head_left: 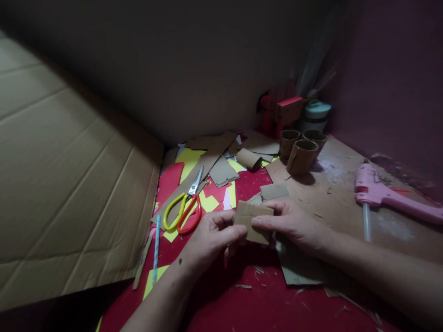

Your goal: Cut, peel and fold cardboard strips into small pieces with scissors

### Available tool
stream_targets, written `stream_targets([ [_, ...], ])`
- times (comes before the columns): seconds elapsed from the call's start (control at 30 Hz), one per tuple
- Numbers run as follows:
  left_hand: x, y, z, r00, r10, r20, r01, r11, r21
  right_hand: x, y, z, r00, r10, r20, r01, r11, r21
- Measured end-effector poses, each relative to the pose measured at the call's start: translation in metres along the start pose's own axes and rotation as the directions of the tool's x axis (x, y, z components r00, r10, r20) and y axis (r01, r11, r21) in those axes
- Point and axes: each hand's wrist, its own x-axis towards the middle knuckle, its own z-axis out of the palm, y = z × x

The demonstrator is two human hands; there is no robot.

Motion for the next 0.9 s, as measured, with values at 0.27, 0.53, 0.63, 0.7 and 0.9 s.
stream_targets([
  [0.27, 0.002, -0.006, 0.007, 0.996, 0.063, -0.056, -0.064, 0.998, -0.027, 0.000, 0.000, 0.000, 0.995, 0.014, 0.101, -0.018, 0.999, 0.042],
  [0.53, 0.004, -0.004, 0.008, 0.983, 0.066, -0.172, -0.078, 0.995, -0.062, -0.004, -0.003, 0.006, 0.999, 0.033, 0.011, -0.031, 0.987, -0.156],
  [0.63, 0.004, -0.004, 0.010, 0.984, 0.056, -0.171, -0.071, 0.994, -0.088, -0.006, -0.003, 0.009, 1.000, 0.018, -0.023, -0.022, 0.979, -0.205],
  [0.7, 0.003, -0.005, 0.010, 0.985, 0.055, -0.166, -0.072, 0.992, -0.103, -0.007, -0.003, 0.010, 1.000, 0.004, -0.027, -0.010, 0.977, -0.214],
  [0.9, 0.003, -0.005, 0.008, 0.992, 0.056, -0.115, -0.072, 0.988, -0.138, -0.010, -0.006, 0.009, 0.999, -0.032, 0.004, 0.032, 0.959, -0.282],
])
